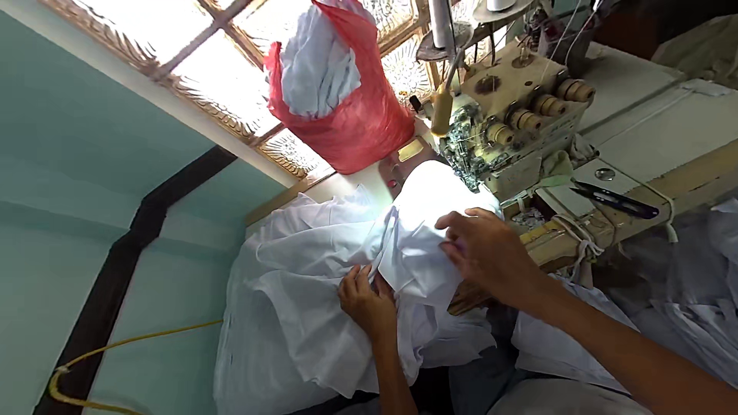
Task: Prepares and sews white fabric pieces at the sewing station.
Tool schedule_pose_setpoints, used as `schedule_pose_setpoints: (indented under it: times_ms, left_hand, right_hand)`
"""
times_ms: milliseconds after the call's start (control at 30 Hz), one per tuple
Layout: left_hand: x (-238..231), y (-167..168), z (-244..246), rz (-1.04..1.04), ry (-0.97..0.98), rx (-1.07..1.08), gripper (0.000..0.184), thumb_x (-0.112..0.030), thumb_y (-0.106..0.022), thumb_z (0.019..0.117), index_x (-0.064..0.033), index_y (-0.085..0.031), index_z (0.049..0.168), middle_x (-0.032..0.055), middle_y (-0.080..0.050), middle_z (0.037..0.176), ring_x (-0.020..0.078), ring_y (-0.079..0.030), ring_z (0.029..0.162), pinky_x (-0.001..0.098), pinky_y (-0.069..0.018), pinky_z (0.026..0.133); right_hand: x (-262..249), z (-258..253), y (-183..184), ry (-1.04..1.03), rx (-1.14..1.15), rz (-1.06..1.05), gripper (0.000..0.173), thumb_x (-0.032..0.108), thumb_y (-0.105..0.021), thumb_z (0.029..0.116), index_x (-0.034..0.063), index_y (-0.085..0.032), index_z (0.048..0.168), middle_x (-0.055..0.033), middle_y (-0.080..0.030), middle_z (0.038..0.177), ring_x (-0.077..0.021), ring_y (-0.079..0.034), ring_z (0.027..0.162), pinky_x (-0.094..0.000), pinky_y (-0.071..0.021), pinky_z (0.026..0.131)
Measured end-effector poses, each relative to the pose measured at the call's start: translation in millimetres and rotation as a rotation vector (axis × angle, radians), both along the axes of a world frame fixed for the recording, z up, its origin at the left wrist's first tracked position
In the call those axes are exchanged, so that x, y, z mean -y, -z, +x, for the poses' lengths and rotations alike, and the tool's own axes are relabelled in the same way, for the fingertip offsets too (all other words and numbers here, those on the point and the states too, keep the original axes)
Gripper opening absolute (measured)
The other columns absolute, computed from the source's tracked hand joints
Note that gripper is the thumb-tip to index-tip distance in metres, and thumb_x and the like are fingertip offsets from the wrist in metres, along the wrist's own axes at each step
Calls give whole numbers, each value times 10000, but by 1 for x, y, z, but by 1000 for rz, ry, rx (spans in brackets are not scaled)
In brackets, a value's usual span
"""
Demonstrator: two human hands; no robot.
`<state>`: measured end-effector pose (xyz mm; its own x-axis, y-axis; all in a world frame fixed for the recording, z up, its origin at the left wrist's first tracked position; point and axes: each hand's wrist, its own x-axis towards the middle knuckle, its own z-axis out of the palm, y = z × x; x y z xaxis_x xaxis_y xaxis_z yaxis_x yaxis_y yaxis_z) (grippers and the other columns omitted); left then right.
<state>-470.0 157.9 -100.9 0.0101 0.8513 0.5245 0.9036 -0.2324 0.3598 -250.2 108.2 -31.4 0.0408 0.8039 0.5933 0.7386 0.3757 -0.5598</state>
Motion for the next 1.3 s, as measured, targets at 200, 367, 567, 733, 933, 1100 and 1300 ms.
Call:
schedule_pose_setpoints:
  times_ms: [200,367,567,733,933,1100,1300]
  left_hand:
    - [1,4,-2,45,13,33,238,-110,-632,936,36,-753,1079,258,-697,1185,476,-625,1150,604,-448,998]
    - [3,1,-2,12,24,66,230,-93,-673,916,44,-747,1085,272,-676,1222,486,-608,1171,611,-436,1009]
    - [45,-55,-7,77,140,125,284,-120,-637,929,85,-710,1112,330,-600,1310,481,-562,1227,552,-432,1042]
    - [93,-83,21,25,494,237,201,-99,-594,974,52,-726,959,110,-734,967,66,-689,973,193,-542,891]
    - [109,-64,61,-467,1047,171,151,-38,-634,927,42,-744,991,134,-749,905,153,-716,730,275,-592,700]
    - [72,-82,92,-752,1072,139,273,-53,-598,977,86,-685,1195,205,-718,1140,232,-726,951,358,-591,843]
    - [12,-127,93,-373,548,-235,296,-81,-549,997,137,-690,1137,312,-705,1087,443,-685,1069,579,-504,951]
  right_hand:
    - [0,60,-23,-37,-399,-315,121,82,-616,1002,81,-633,1122,-54,-653,961,-106,-639,721,-287,-550,610]
    - [-16,65,1,153,163,-155,116,9,-671,936,38,-771,988,-230,-652,1057,-425,-652,920,-594,-526,770]
    - [-9,44,9,238,381,99,290,264,-632,892,4,-743,960,-244,-679,1093,-470,-631,1074,-651,-427,992]
    - [-15,25,25,233,435,94,143,69,-697,835,-73,-703,854,-223,-669,819,-390,-686,751,-488,-555,675]
    - [-17,36,0,109,324,-70,75,-25,-676,873,-54,-696,807,-190,-633,689,-368,-677,653,-482,-528,568]
    - [1,61,-74,-440,-432,-323,231,125,-593,1018,73,-719,831,58,-562,625,8,-495,564,-174,-390,520]
    - [22,76,-109,-735,-582,-92,246,114,-500,1035,80,-633,830,74,-514,671,44,-482,605,-104,-372,534]
